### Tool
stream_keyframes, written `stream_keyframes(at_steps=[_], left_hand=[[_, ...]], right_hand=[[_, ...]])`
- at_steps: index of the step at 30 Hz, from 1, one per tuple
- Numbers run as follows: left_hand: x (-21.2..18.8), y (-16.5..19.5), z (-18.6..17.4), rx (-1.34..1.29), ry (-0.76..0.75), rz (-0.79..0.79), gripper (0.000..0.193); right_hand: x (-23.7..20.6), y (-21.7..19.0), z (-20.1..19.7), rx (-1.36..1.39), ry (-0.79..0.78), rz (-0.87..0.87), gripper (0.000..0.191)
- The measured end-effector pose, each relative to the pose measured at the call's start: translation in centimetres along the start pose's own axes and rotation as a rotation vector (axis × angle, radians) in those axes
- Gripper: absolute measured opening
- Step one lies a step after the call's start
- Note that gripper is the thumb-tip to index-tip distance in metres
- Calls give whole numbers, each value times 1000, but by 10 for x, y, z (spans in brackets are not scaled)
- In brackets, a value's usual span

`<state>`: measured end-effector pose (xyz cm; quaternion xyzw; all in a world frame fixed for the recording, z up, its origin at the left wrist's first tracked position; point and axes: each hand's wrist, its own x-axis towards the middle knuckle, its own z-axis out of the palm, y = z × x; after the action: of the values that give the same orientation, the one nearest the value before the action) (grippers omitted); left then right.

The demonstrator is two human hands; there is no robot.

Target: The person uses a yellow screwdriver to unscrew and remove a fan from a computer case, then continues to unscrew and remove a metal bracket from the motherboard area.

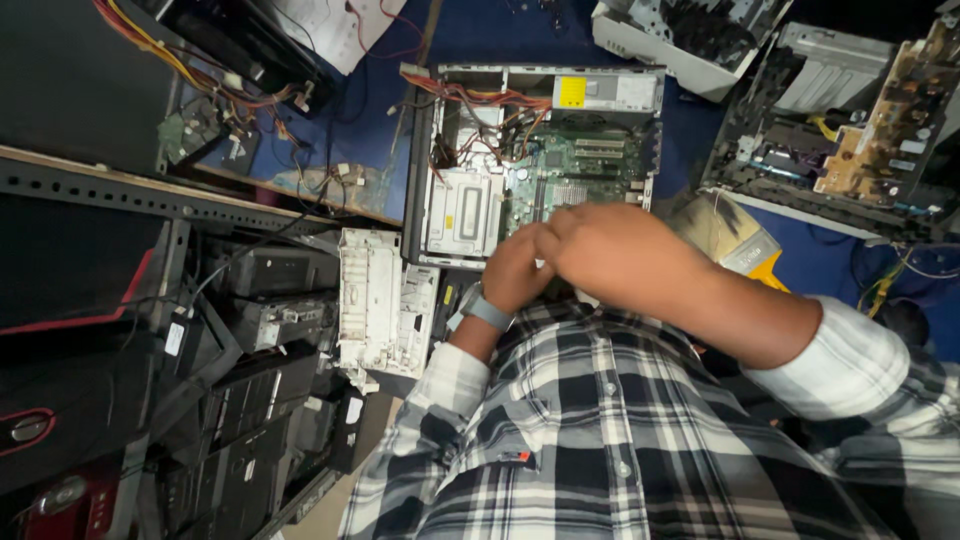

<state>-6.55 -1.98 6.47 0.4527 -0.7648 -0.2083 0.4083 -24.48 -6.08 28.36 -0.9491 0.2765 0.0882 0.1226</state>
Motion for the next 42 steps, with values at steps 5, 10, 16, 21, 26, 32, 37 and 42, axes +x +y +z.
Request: stream_keyframes(at_steps=[5, 10, 16, 21, 26, 32, 37, 42], left_hand=[[-1, 10, -11, 94, -56, -149, 14], [-5, 30, -34, 21, 105, -230, 14], [-17, 41, -56, -22, 211, -347, 13], [-30, 40, -61, 36, 294, -289, 13], [-35, 38, -61, 79, 236, -328, 10], [-41, 34, -55, -38, 281, -365, 10], [-49, 28, -46, -251, 350, -447, 10], [-58, 18, -36, -374, 390, -528, 8]], right_hand=[[-3, 30, 29, 279, 410, -239, 63], [22, 70, 116, 639, 379, 214, 90], [43, 79, 221, 426, 134, 431, 105], [44, 83, 244, 455, 163, 473, 92], [41, 78, 246, 316, 417, 303, 93], [32, 78, 220, 321, 455, 376, 90], [2, 92, 203, 469, 539, 541, 89], [-42, 98, 226, 758, 697, 681, 91]])
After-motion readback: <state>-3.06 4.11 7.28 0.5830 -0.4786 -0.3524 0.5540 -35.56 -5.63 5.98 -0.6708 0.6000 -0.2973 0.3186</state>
